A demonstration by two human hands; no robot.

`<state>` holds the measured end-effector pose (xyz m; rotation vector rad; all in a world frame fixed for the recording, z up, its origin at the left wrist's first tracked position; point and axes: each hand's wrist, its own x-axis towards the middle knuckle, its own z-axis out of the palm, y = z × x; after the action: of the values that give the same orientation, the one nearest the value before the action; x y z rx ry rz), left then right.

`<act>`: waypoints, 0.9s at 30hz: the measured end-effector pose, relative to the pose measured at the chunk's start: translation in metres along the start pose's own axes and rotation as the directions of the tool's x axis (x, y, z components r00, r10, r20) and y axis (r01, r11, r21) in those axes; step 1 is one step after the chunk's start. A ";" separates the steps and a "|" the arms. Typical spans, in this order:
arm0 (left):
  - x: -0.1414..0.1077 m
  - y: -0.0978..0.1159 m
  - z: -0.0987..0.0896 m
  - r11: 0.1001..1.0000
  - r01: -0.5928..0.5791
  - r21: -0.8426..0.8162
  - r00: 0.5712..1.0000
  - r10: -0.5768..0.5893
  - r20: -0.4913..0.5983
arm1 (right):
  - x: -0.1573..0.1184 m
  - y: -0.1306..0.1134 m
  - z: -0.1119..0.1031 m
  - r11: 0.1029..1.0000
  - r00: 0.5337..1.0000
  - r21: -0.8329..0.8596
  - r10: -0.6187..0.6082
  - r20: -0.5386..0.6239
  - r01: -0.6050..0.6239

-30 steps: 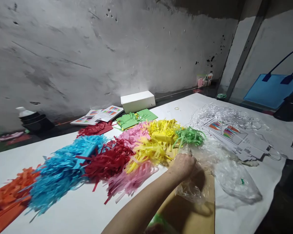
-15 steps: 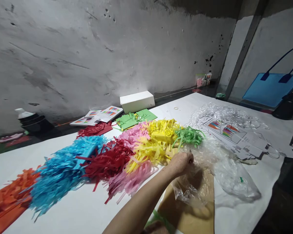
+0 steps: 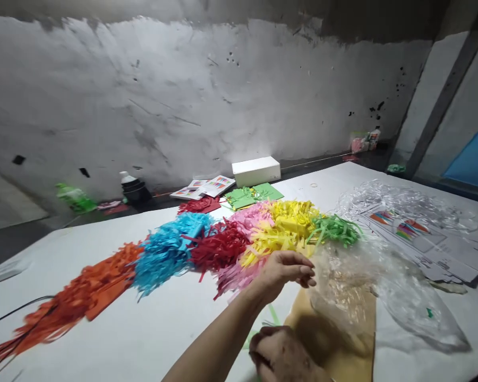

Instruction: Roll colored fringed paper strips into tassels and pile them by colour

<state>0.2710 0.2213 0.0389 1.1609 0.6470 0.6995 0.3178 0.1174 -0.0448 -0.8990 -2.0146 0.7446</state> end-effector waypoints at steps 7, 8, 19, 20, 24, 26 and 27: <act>-0.123 -0.007 -0.038 0.917 -0.195 -0.349 0.935 0.066 -0.348 | -0.005 -0.013 -0.015 0.987 0.997 0.146 0.070 -0.039 -0.063; -0.137 -0.011 -0.040 0.898 -0.214 -0.385 0.926 0.060 -0.373 | -0.006 -0.020 -0.019 0.983 0.996 0.171 0.073 -0.049 -0.063; -0.201 -0.038 -0.045 0.778 -0.312 -0.545 0.918 0.097 -0.385 | 0.026 -0.087 0.005 0.963 0.966 0.217 -0.107 -0.237 0.160; -0.201 -0.038 -0.047 0.765 -0.325 -0.555 0.916 0.110 -0.385 | 0.028 -0.087 0.010 0.961 0.963 0.205 -0.139 -0.231 0.188; -0.203 -0.042 -0.053 0.722 -0.382 -0.577 0.897 0.138 -0.420 | 0.035 -0.083 0.022 0.965 0.952 0.120 -0.204 -0.228 0.235; -0.203 -0.045 -0.054 0.711 -0.397 -0.580 0.887 0.136 -0.442 | 0.036 -0.081 0.024 0.969 0.957 0.097 -0.204 -0.204 0.227; -0.204 -0.047 -0.055 0.710 -0.402 -0.578 0.882 0.132 -0.452 | 0.036 -0.080 0.025 0.971 0.961 0.087 -0.202 -0.191 0.222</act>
<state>0.1088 0.0845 -0.0013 0.4444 0.4755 1.3150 0.2551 0.0954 0.0170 -0.6508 -1.8557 0.6222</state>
